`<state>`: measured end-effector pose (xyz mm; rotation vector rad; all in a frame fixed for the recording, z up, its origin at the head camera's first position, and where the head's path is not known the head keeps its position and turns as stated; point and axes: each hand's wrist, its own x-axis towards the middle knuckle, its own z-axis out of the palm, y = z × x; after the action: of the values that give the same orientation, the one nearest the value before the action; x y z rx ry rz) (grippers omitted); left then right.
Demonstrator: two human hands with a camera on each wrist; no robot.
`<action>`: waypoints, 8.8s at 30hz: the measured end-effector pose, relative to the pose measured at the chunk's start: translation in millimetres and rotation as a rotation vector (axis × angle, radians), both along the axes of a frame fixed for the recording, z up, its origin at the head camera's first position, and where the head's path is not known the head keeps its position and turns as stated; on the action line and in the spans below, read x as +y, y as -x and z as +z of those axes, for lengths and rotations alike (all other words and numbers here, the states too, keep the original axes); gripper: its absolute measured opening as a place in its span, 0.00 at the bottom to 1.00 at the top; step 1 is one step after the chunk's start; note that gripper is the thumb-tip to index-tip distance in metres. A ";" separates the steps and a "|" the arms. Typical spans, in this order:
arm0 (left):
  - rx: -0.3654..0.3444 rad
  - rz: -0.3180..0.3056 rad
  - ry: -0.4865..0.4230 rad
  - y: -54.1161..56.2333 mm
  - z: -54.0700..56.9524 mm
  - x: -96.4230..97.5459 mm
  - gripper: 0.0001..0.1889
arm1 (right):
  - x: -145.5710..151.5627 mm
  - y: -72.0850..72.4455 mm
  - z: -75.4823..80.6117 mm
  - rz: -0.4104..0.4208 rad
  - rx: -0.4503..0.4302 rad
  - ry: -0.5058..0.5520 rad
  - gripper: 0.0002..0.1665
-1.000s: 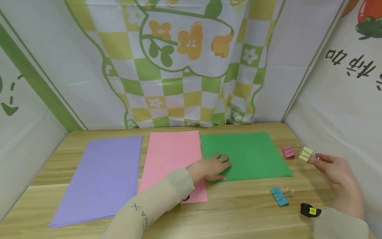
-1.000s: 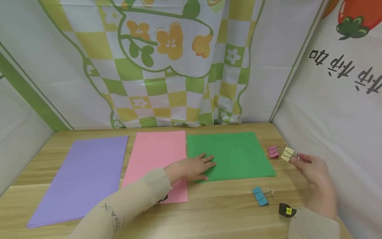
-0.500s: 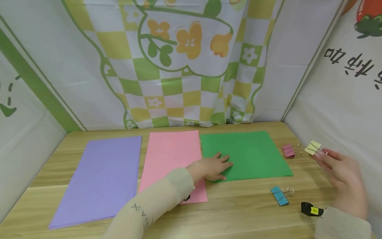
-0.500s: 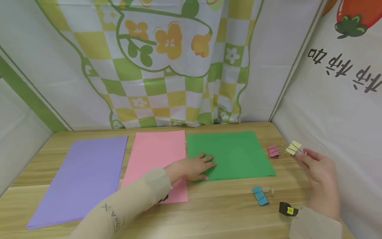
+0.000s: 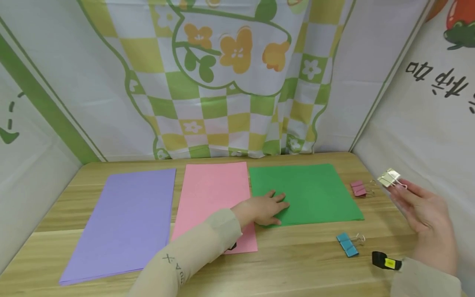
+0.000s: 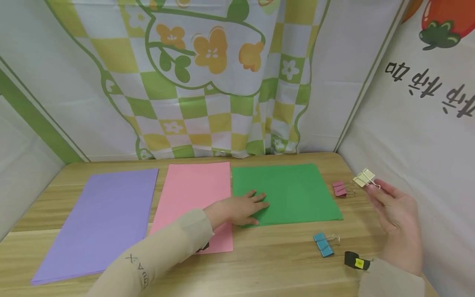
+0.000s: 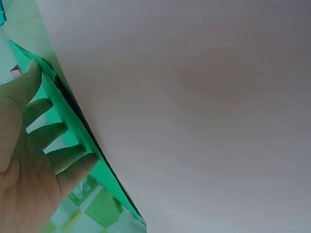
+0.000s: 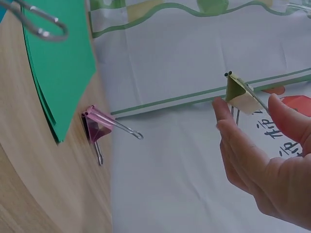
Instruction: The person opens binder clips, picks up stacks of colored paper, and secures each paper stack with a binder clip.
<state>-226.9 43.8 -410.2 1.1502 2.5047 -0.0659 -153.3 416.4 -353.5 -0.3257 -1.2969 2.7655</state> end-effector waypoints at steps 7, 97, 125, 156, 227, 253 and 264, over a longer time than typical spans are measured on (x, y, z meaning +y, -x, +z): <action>0.010 0.002 0.013 -2.7 1.2 1.3 0.35 | -3.7 -4.3 6.2 0.023 0.071 0.031 0.17; 0.008 0.341 -0.064 81.5 14.1 3.9 0.55 | -35.9 -11.4 33.5 0.059 0.244 0.033 0.20; -0.410 0.441 -0.420 99.9 11.1 -24.8 0.18 | -38.0 -9.5 33.7 0.038 0.197 0.101 0.18; -0.763 0.716 -0.651 89.5 12.3 -68.3 0.24 | -43.3 -5.4 27.9 0.220 0.278 0.115 0.20; -0.514 0.791 -1.339 -19.7 28.9 -147.6 0.19 | -92.7 5.7 20.1 0.402 0.393 -0.023 0.21; -0.303 0.915 -1.587 -68.1 67.3 -173.4 0.19 | -152.5 7.7 45.3 0.432 0.419 -0.129 0.17; -0.311 0.900 -1.707 -80.4 62.8 -172.8 0.12 | -167.2 8.4 38.3 0.413 0.466 -0.074 0.18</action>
<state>-146.5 -129.0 -347.4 0.0987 2.1180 2.4865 -161.7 249.2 -315.2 0.6240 -1.4519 2.8286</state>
